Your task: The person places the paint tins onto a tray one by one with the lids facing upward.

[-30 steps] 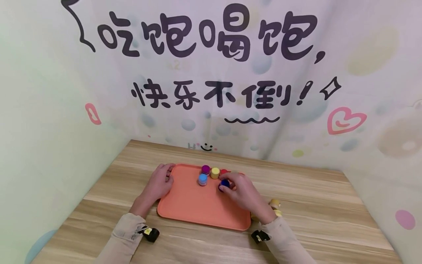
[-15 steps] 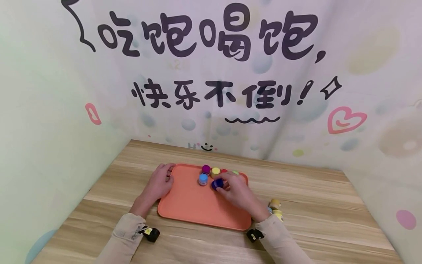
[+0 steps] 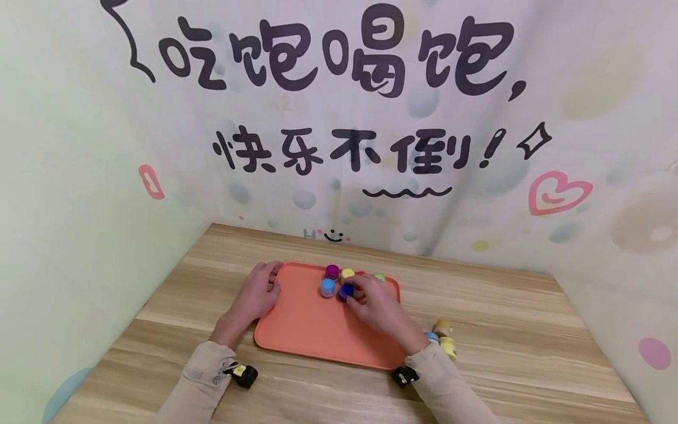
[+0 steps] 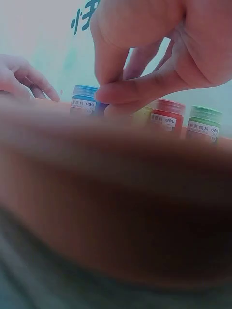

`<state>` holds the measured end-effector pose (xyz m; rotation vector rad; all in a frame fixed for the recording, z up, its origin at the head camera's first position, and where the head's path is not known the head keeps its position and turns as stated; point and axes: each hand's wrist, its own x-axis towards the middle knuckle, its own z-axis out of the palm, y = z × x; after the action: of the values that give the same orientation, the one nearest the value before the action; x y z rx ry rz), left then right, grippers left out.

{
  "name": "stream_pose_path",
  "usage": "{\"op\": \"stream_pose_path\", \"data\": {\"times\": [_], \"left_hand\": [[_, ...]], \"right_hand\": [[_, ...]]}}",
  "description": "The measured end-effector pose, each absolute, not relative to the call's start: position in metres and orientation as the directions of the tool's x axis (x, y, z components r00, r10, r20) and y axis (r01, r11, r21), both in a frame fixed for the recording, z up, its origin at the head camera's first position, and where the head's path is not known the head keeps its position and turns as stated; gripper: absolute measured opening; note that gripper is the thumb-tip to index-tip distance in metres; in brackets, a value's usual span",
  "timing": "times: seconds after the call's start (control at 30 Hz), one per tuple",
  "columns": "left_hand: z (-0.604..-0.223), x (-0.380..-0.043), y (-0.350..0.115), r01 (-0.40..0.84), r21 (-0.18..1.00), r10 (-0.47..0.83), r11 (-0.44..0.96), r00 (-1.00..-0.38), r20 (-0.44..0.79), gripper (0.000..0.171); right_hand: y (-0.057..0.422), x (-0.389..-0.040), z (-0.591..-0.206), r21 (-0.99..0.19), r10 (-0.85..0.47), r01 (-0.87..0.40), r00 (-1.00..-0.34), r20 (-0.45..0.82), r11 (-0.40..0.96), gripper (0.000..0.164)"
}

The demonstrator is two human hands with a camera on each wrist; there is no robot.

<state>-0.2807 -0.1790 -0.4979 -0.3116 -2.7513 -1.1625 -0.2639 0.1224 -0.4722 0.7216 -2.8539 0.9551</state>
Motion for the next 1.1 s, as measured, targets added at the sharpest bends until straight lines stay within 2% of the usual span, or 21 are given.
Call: {"op": "stream_pose_path", "data": {"times": [0.5, 0.83, 1.1], "left_hand": [[-0.497, -0.281, -0.179, 0.259, 0.693, 0.14, 0.673, -0.964, 0.224, 0.045], [-0.5, -0.282, -0.179, 0.257, 0.689, 0.137, 0.677, -0.965, 0.225, 0.045], [-0.503, -0.284, -0.181, 0.259, 0.692, 0.141, 0.674, -0.965, 0.223, 0.046]], "right_hand": [[0.126, -0.264, -0.472, -0.594, -0.362, -0.409, -0.909, 0.205, 0.693, 0.03], [0.131, -0.26, -0.463, -0.562, -0.364, -0.496, -0.868, 0.337, 0.662, 0.023], [0.145, -0.256, -0.452, -0.553, -0.34, -0.464, -0.885, 0.317, 0.692, 0.022]]}}
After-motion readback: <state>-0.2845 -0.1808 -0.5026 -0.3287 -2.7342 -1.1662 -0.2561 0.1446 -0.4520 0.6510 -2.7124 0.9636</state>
